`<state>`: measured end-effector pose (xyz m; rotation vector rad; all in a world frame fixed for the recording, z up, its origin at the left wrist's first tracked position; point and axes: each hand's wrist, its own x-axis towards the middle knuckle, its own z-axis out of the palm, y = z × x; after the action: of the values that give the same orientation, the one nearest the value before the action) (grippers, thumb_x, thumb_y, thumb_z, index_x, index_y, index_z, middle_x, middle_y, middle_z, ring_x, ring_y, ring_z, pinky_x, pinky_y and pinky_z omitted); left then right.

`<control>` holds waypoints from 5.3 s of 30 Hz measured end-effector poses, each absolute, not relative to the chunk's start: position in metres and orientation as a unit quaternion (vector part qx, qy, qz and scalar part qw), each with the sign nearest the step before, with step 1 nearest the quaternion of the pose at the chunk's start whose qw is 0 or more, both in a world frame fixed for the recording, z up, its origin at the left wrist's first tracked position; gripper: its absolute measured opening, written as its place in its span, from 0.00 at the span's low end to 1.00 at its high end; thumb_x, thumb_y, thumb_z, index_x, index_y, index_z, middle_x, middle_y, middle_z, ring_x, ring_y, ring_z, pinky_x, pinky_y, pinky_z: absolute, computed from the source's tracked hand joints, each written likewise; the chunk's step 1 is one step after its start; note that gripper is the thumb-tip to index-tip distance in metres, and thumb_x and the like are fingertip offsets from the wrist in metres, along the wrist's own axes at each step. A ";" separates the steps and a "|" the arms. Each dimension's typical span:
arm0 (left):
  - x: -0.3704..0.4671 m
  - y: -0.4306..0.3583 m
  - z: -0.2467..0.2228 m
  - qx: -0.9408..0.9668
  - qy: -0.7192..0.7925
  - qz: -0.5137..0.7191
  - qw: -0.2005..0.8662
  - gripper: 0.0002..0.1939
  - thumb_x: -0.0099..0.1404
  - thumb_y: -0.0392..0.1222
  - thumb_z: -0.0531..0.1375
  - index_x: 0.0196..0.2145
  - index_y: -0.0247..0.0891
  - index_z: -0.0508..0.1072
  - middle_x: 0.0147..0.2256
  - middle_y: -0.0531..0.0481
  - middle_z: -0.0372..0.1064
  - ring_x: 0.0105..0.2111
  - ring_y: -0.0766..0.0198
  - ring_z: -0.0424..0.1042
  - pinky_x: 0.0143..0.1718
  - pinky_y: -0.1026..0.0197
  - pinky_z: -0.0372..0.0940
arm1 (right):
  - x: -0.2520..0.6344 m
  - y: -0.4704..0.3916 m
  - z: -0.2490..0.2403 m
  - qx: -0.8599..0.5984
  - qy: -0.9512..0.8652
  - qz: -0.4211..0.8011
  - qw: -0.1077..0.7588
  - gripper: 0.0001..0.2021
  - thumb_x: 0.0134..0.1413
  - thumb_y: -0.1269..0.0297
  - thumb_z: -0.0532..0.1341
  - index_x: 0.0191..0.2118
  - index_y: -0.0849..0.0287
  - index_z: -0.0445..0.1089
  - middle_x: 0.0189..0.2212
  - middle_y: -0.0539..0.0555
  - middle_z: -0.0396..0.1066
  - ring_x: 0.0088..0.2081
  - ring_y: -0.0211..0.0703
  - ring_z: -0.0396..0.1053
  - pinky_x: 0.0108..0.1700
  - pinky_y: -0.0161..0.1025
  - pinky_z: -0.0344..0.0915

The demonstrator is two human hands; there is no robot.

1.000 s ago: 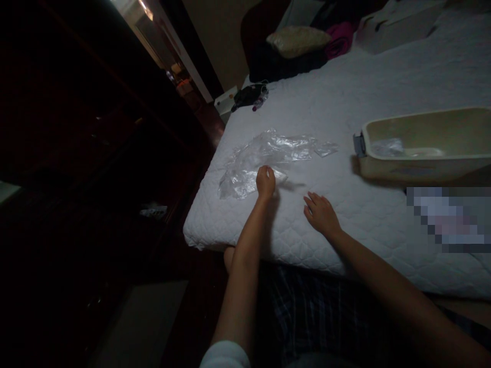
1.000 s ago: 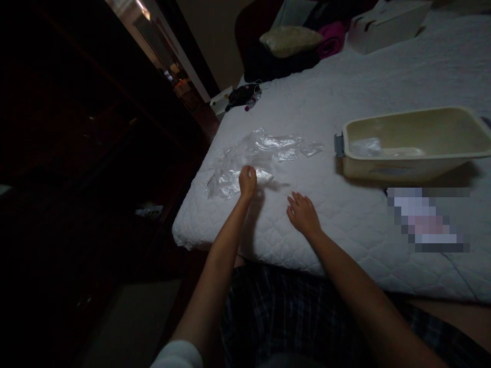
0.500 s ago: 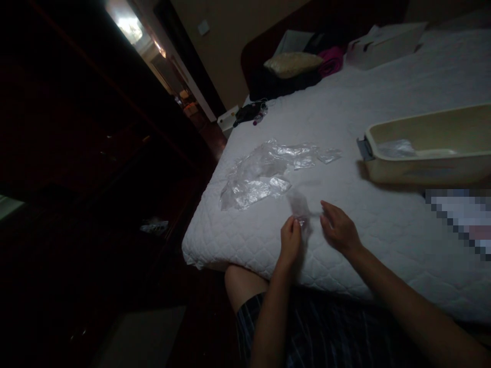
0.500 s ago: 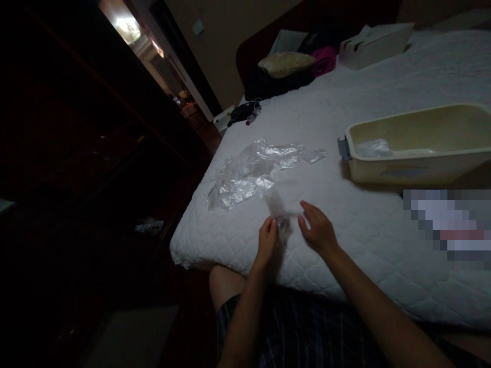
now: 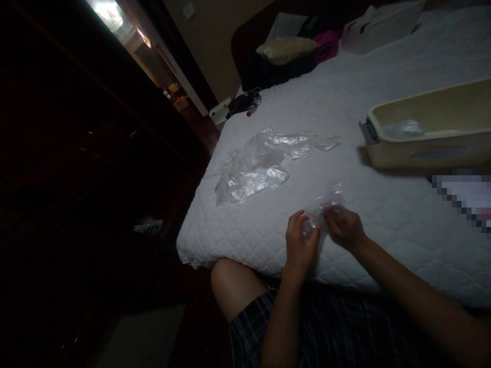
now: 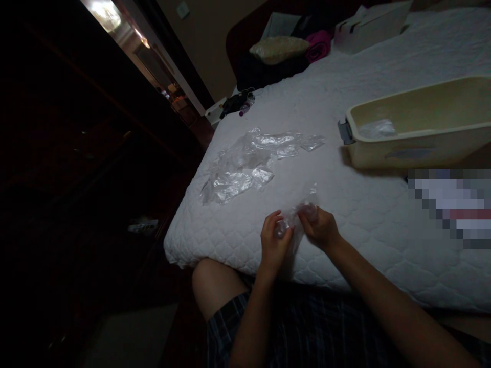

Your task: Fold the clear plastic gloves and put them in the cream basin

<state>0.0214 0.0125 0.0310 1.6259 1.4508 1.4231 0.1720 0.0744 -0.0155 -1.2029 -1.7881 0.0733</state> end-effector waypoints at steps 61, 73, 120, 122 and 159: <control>-0.022 0.005 0.048 0.566 0.633 0.524 -0.065 0.13 0.60 0.44 0.65 0.41 0.39 0.73 0.45 0.41 0.66 0.49 0.53 0.68 0.47 0.49 0.68 | 0.171 0.070 0.001 -0.391 -0.763 -0.162 0.489 0.12 0.61 0.62 0.58 0.26 0.57 0.65 0.18 0.48 0.65 0.20 0.35 0.63 0.23 0.34 0.53; -0.005 0.005 0.040 0.660 0.565 0.478 0.127 0.13 0.63 0.37 0.59 0.46 0.42 0.74 0.40 0.43 0.72 0.44 0.54 0.71 0.52 0.48 0.63 | 0.176 0.067 -0.006 -0.322 -0.829 -0.094 0.447 0.05 0.60 0.66 0.56 0.35 0.55 0.68 0.23 0.49 0.70 0.24 0.36 0.65 0.26 0.34 0.59; -0.015 0.006 0.060 0.365 0.481 0.580 0.547 0.26 0.46 0.56 0.71 0.27 0.39 0.61 0.26 0.53 0.73 0.29 0.65 0.75 0.36 0.61 0.67 | 0.168 0.077 0.078 -0.461 -0.493 0.456 0.580 0.20 0.46 0.43 0.65 0.31 0.57 0.68 0.18 0.45 0.64 0.20 0.35 0.65 0.23 0.36 0.70; -0.016 0.006 0.062 0.355 0.482 0.563 0.569 0.28 0.43 0.57 0.72 0.30 0.39 0.63 0.26 0.54 0.72 0.25 0.65 0.74 0.29 0.64 0.67 | 0.174 0.077 0.089 -0.480 -0.496 0.449 0.567 0.22 0.43 0.43 0.66 0.32 0.58 0.68 0.18 0.45 0.63 0.17 0.33 0.61 0.18 0.32 0.63; -0.012 0.006 0.023 0.790 0.514 0.325 0.075 0.09 0.62 0.29 0.60 0.40 0.38 0.74 0.48 0.46 0.73 0.54 0.53 0.68 0.54 0.47 0.67 | 0.184 0.126 0.060 -0.556 -0.807 -0.078 0.181 0.22 0.64 0.57 0.47 0.51 0.67 0.68 0.53 0.70 0.67 0.51 0.58 0.67 0.49 0.51 0.64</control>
<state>-0.0121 0.0062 0.0234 2.3705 1.5425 0.9747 0.1843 0.1256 0.0600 -1.5709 -2.2799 -0.2190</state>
